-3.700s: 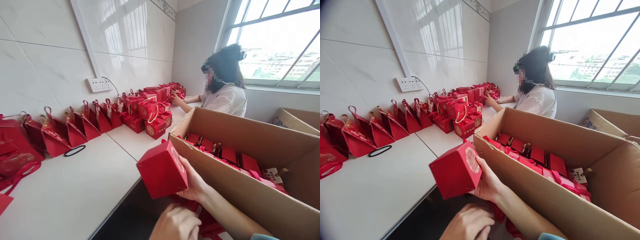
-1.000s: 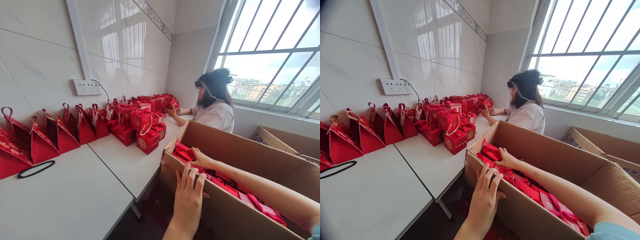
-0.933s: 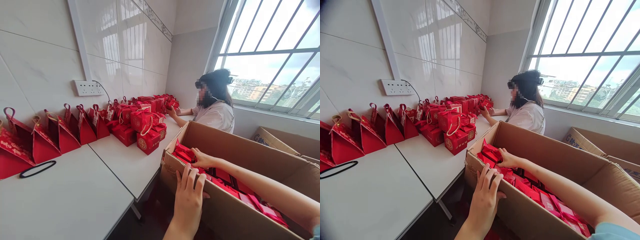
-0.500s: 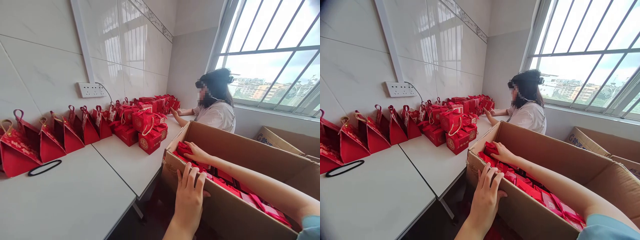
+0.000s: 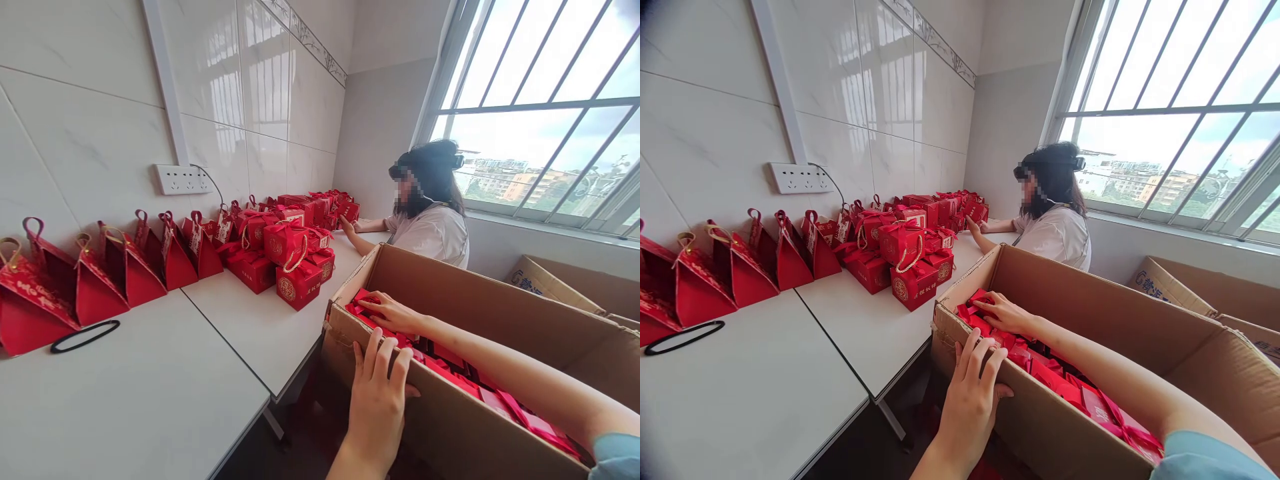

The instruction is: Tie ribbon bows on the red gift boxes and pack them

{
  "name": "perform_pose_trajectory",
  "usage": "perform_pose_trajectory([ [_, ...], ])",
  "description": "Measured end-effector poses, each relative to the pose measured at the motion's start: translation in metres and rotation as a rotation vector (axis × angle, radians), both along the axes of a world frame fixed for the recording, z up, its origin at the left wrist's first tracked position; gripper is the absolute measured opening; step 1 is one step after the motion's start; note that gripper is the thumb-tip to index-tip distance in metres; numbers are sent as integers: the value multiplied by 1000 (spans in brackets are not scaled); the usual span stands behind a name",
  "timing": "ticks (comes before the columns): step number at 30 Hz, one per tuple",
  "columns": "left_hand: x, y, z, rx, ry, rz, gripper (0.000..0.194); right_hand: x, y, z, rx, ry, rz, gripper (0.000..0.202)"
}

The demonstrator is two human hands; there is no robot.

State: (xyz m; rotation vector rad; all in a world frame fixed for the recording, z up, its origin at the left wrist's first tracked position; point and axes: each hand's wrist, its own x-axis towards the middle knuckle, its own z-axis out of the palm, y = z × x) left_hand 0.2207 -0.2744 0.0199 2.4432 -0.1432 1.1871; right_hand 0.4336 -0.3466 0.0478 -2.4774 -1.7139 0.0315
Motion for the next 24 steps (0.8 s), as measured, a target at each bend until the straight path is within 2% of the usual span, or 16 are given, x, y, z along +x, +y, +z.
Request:
perform_pose_trajectory([
  [5, 0, -1, -1, 9, -7, 14, 51, -10, 5, 3, -40, -177, -15, 50],
  [8, 0, -1, 0, 21, -17, 18, 52, -13, 5, -1, -52, -238, -11, 52],
  [13, 0, -1, 0, 40, 5, 23, 57, -6, 1, -23, 17, -87, -136, 52],
  [16, -1, 0, 0, 52, 2, 37, 58, 1, -7, -31, 58, -8, -106, 56],
  [18, -1, 0, 0, 51, -9, 51, 57, 5, -11, -33, 176, 120, -93, 67],
  [21, 3, -1, -5, 54, -55, 60, 53, 12, -13, -35, 363, 270, -243, 79],
  [24, 13, -5, -18, 20, -160, 100, 48, 14, -8, -37, 321, 329, -315, 78],
])
